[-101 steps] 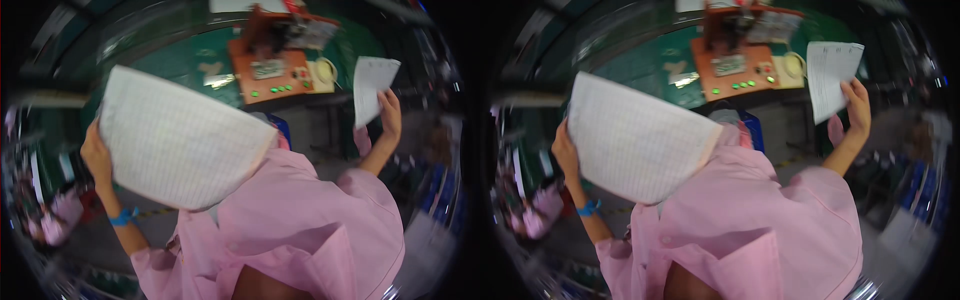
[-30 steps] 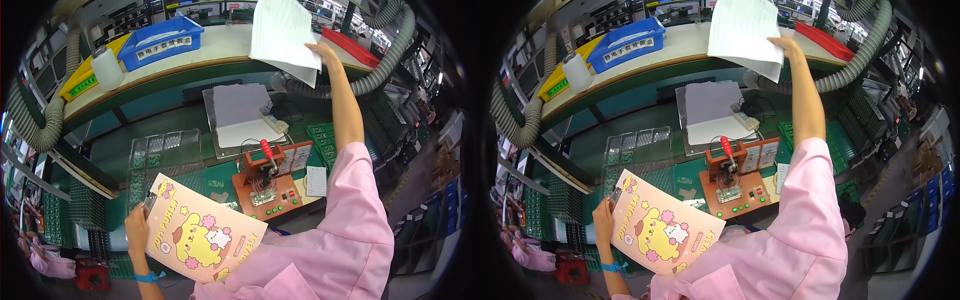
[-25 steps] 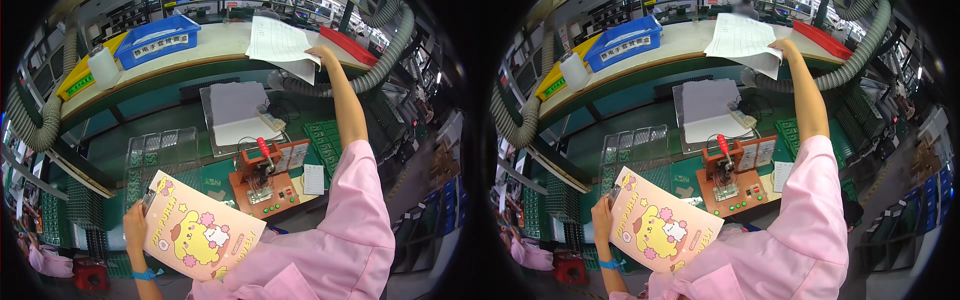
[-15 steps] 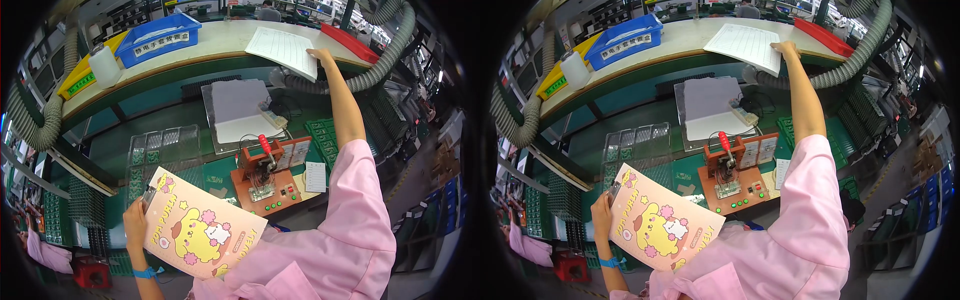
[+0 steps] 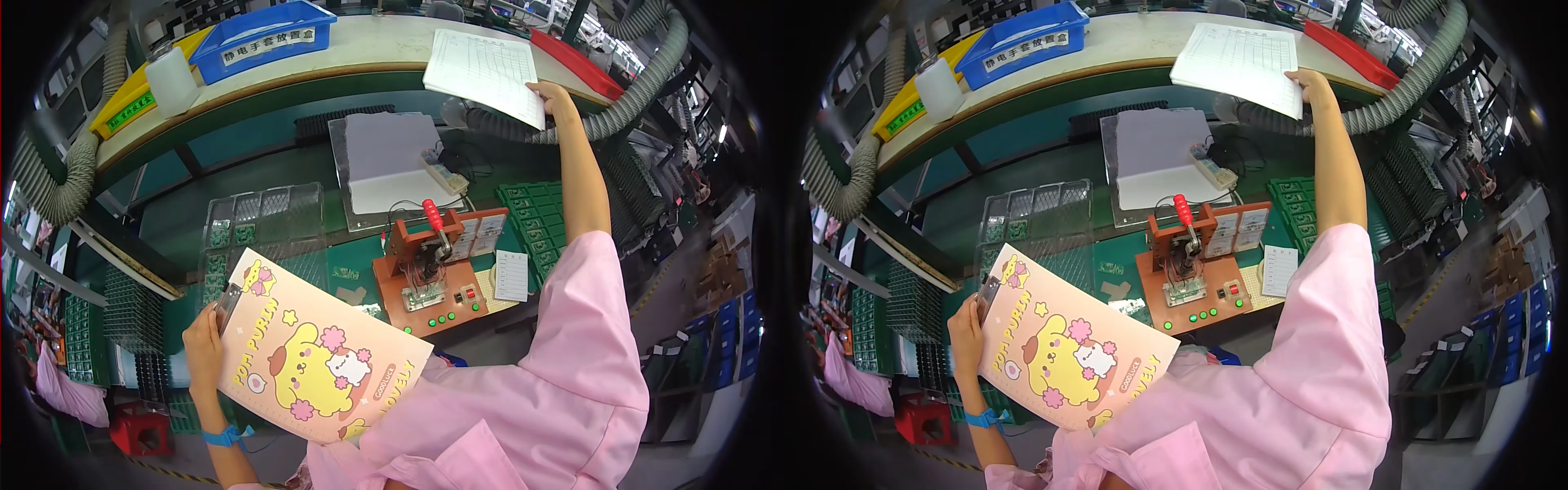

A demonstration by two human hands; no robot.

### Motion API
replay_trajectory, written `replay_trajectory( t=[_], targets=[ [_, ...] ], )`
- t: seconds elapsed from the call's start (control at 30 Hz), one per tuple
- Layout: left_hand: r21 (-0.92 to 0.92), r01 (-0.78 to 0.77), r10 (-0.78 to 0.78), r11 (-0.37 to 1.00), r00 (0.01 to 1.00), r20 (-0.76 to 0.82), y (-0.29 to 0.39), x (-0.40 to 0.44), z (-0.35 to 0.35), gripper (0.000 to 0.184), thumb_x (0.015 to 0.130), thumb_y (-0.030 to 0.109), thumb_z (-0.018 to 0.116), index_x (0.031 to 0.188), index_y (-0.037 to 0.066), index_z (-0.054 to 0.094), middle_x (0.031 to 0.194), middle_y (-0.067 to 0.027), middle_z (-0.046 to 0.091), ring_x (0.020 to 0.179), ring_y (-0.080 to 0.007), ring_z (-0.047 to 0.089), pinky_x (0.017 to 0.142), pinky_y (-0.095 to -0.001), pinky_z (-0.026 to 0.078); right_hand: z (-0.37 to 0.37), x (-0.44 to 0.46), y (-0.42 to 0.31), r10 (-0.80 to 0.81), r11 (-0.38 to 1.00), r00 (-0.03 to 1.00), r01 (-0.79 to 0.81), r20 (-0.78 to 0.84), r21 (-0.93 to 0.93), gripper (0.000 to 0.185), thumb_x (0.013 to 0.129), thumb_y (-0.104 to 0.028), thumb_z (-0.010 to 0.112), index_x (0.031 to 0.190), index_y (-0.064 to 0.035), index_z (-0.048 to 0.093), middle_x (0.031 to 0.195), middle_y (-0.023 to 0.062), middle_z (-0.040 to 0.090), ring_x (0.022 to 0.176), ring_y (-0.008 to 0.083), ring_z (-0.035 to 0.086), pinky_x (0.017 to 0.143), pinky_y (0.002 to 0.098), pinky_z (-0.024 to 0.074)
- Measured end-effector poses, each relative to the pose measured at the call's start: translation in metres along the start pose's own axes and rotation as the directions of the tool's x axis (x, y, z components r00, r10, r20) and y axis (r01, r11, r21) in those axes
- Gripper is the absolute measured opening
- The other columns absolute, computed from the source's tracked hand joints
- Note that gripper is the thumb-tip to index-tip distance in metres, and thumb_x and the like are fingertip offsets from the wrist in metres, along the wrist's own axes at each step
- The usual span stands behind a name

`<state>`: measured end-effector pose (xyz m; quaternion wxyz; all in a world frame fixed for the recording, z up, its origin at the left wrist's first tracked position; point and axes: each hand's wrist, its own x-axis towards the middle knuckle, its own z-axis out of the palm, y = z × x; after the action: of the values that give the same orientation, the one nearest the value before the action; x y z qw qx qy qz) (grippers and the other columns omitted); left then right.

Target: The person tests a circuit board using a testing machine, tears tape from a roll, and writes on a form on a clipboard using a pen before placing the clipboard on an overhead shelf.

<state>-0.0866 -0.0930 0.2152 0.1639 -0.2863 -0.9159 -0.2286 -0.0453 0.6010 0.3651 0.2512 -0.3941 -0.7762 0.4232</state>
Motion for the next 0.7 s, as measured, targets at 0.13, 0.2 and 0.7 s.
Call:
replay_trajectory(
  t=[0.13, 0.2, 0.7],
  targets=[
    [0.007, -0.009, 0.009, 1.000, 1.000, 0.018, -0.004, -0.002, 0.000, 0.020, 0.085, 0.005, 0.044, 0.097, -0.003, 0.057, 0.082, -0.0158, 0.063, 0.060, -0.0281, 0.056, 0.057, -0.0338, 0.044, -0.004, -0.021, 0.008, -0.006, 0.991, 1.000, 0.004, 0.018, 0.131, 0.038, 0.080, -0.007, 0.056, 0.113, 0.0070, 0.048, 0.100, 0.0198, 0.058, 0.080, 0.0211, 0.060, 0.066, 0.0244, 0.0487],
    [0.003, -0.016, 0.016, 1.000, 1.000, 0.018, -0.006, -0.002, 0.001, 0.020, 0.085, 0.005, 0.044, 0.097, -0.003, 0.057, 0.082, -0.0157, 0.063, 0.061, -0.0281, 0.056, 0.057, -0.0338, 0.044, -0.002, -0.041, 0.016, -0.036, 0.974, 0.999, 0.029, 0.026, 0.223, 0.037, 0.080, -0.007, 0.056, 0.113, 0.0071, 0.048, 0.100, 0.0196, 0.058, 0.079, 0.0205, 0.060, 0.066, 0.0238, 0.0485],
    [-0.111, 0.117, -0.112, 0.987, 0.993, 0.047, -0.016, -0.011, -0.020, 0.023, 0.087, 0.013, 0.042, 0.093, -0.004, 0.057, 0.066, -0.0133, 0.057, 0.049, -0.0247, 0.044, 0.053, -0.0307, 0.037, 0.142, -0.279, -0.002, -0.111, 0.992, 0.525, 0.003, 0.844, 0.129, 0.019, 0.079, -0.008, 0.059, 0.091, 0.0068, 0.057, 0.068, 0.0056, 0.059, 0.048, 0.0046, 0.050, 0.041, 0.0123, 0.0389]
  ],
)
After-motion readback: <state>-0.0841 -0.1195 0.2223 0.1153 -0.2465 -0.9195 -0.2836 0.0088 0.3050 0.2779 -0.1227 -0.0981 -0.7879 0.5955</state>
